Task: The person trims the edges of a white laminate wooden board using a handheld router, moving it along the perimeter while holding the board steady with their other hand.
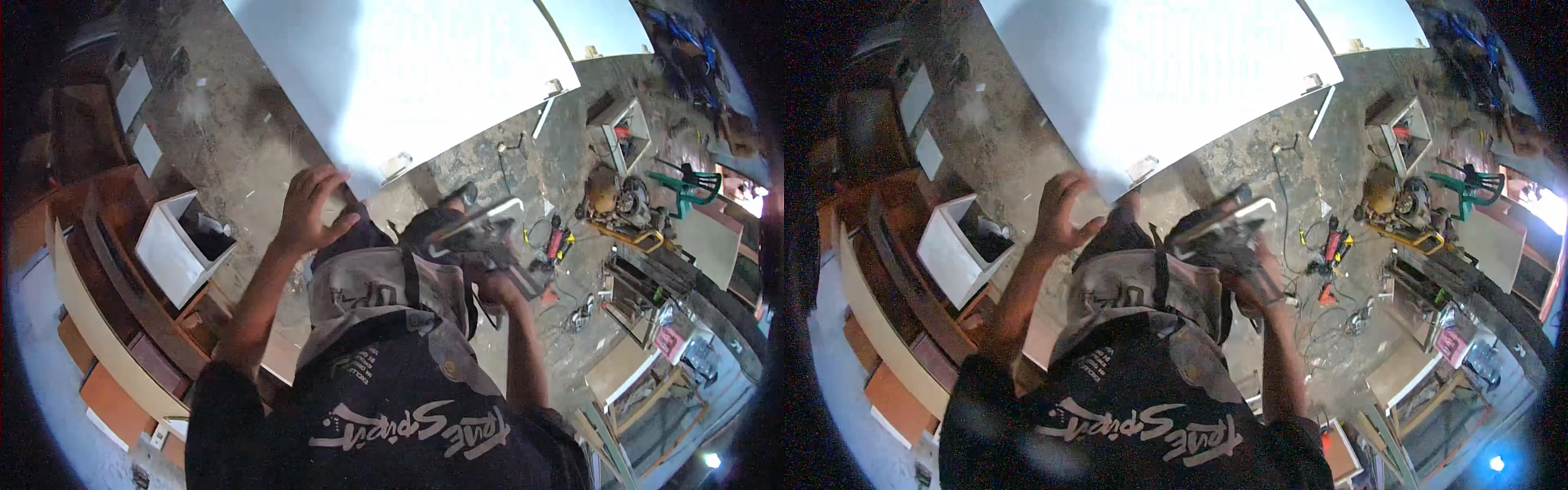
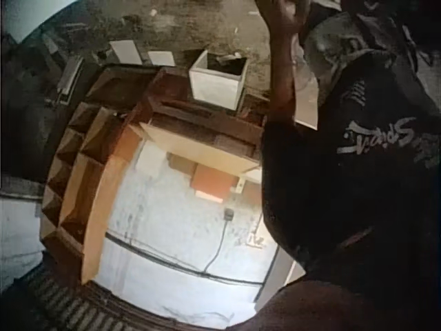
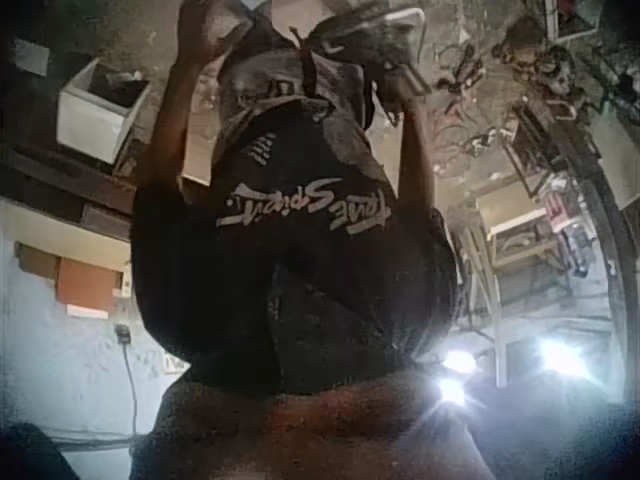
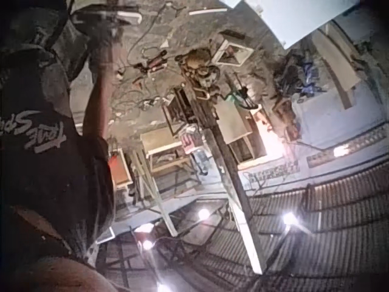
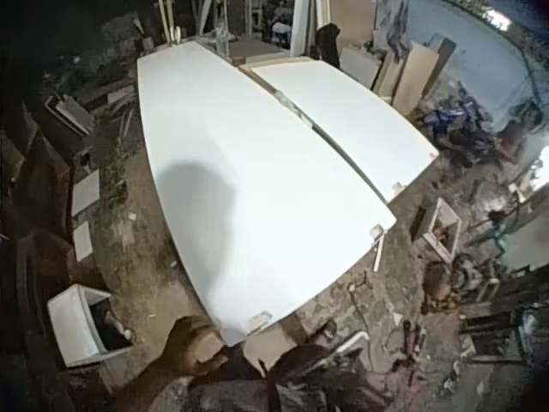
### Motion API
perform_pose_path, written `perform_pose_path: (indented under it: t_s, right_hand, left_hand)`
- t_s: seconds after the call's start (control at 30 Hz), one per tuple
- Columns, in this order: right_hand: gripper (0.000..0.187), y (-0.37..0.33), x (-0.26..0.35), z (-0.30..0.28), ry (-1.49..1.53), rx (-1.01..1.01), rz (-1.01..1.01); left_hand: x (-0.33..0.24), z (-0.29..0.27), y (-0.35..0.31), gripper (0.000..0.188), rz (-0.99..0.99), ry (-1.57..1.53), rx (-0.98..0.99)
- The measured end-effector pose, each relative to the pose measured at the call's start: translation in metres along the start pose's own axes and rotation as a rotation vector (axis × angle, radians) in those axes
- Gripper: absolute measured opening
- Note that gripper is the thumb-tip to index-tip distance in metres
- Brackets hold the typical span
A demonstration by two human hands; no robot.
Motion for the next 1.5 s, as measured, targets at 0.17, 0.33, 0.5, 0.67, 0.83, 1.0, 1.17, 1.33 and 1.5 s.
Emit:
perform_pose_path:
  t_s: [0.17,0.33,0.5,0.67,0.83,1.0,1.17,1.33,1.5]
  right_hand:
    - [0.076,0.031,0.091,0.013,0.039,-0.008,0.337]
    - [0.071,0.046,0.123,0.022,-0.011,-0.035,0.305]
    - [0.063,0.059,0.160,0.001,0.044,-0.086,0.251]
    - [0.060,0.068,0.174,-0.004,0.093,-0.086,0.251]
    - [0.086,0.067,0.167,0.002,0.219,-0.058,0.199]
    - [0.078,0.077,0.169,0.008,0.107,-0.020,0.241]
    - [0.066,0.074,0.169,0.012,0.119,-0.081,0.215]
    - [0.065,0.076,0.169,0.010,0.090,-0.112,0.183]
    - [0.067,0.081,0.164,0.010,0.106,-0.086,0.187]
  left_hand:
    - [0.019,-0.010,0.017,0.090,0.160,0.071,0.134]
    - [0.033,-0.007,0.029,0.098,0.123,-0.234,0.287]
    - [0.032,-0.010,0.033,0.095,0.161,-0.255,0.329]
    - [0.036,-0.001,0.021,0.086,0.313,-0.110,0.332]
    - [0.034,0.007,0.010,0.079,0.225,-0.145,0.400]
    - [0.039,0.006,0.007,0.075,0.166,-0.189,0.434]
    - [0.032,0.005,0.003,0.074,0.138,-0.191,0.450]
    - [0.029,0.002,0.006,0.074,0.159,-0.190,0.437]
    - [0.027,0.002,0.008,0.075,0.221,-0.135,0.346]
Point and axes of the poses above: each hand's wrist, its own y-axis towards the middle knuckle, its own z-axis out of the palm, x = y × z, the point moved 2 cm from there along y, towards the middle knuckle
